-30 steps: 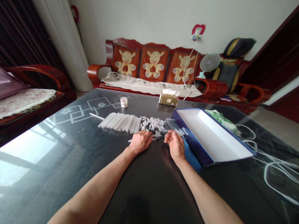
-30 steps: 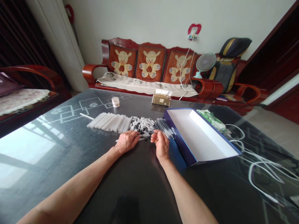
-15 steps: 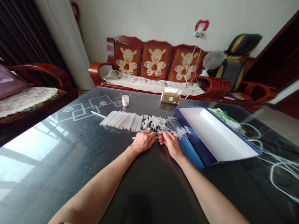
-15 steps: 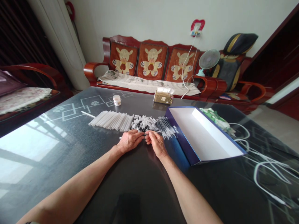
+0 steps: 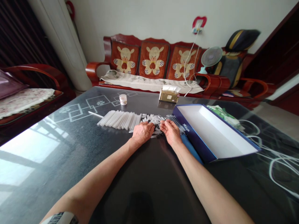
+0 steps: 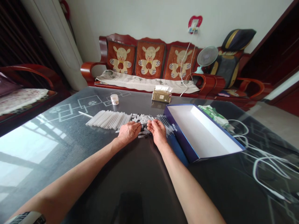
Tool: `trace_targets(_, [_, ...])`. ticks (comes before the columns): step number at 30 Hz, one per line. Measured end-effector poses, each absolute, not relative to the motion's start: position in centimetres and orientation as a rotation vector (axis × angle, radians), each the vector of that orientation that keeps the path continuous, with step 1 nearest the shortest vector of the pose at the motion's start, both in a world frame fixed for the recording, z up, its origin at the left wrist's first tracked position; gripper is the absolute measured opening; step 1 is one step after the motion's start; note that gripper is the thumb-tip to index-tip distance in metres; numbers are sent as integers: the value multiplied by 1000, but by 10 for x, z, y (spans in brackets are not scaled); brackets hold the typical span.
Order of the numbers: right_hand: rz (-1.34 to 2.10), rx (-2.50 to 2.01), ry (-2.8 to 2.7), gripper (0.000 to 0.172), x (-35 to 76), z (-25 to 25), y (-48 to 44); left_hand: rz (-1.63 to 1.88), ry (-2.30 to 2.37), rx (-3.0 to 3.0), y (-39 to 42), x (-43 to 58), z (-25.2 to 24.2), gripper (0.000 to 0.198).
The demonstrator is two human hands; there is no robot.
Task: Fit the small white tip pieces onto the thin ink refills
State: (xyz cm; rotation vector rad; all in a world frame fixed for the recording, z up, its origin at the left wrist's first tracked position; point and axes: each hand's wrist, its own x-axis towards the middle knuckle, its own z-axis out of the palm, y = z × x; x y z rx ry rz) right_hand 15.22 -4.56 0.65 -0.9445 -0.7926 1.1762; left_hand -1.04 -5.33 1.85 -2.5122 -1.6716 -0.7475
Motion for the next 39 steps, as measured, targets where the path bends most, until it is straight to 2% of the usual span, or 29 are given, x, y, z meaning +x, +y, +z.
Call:
trace_targets(4, [1080,-1012,-824,32,153,-5,-42,-727,-1544,-2526,-50,-17,12,34])
trace_targets(8, [839,-1180,-977,33,146,-10,-44,-773,-1469,-2567,-48,-24,3,39])
trace_targets(14, [447,-1212,-1518,27,140,5,-57,-825,-1451,-2568,-47,-24,3,39])
trace_targets(17, [357,-1300,-1635,26,152,16,-60,-826,-1510,-2540,-47,-25,5,40])
trace_targets(22, [524,-1376,-2094,15,176,23,-60,-806,-1549,-2514,-47,-25,4,36])
trace_targets(29, [361,-1426,-2347,14,175,25,-63,-909,-1573,-2481,-46,-23,0,35])
trace_targets(33, [527,-1356,-2030,14,167,23,-60,-928,-1604,-2451,-46,-20,-1,33])
trace_targets(39, [914,-1208,-1396,23,140,0,-53,-954,-1592,-2475,-47,-19,0,25])
